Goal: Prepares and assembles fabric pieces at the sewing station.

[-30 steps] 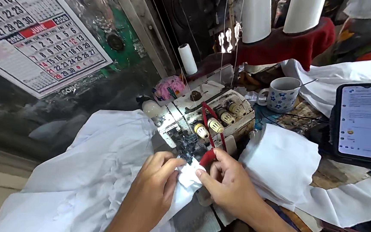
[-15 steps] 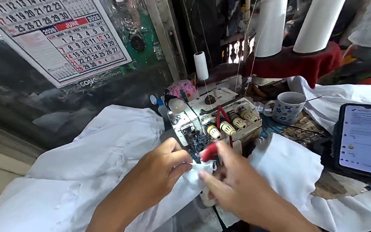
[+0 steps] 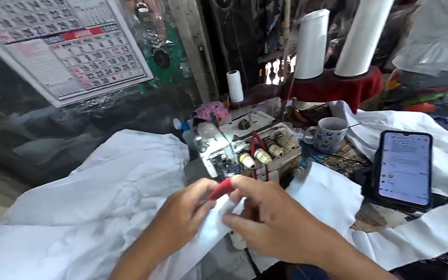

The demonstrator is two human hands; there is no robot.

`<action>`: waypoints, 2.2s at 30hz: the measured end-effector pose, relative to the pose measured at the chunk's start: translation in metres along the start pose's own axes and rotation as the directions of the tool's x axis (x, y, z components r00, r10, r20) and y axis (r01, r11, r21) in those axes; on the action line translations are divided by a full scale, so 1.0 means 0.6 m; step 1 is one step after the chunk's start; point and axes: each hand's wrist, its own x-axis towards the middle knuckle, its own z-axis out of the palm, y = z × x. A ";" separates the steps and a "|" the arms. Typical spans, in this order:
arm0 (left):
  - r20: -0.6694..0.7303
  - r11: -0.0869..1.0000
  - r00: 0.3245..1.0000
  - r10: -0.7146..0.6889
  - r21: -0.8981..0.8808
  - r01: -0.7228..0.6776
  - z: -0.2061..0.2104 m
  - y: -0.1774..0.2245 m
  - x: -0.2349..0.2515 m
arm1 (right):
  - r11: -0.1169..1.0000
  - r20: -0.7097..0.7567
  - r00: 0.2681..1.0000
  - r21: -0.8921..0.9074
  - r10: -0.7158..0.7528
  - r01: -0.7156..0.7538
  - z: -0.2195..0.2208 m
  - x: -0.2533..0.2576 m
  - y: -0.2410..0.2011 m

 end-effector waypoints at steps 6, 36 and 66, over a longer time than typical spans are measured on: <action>0.114 0.937 0.978 0.177 0.283 -0.203 -0.019 -0.012 0.020 | 0.972 0.031 0.999 0.233 0.008 -0.015 -0.019 0.005 0.006; 0.170 0.898 0.942 0.289 0.292 -0.328 -0.096 0.140 0.032 | 0.840 0.275 0.917 0.386 0.289 -0.380 0.009 0.058 -0.002; 0.116 0.949 0.971 0.209 0.216 -0.230 -0.046 0.089 0.027 | 0.947 -0.162 0.985 0.320 0.066 -0.011 0.052 -0.044 0.070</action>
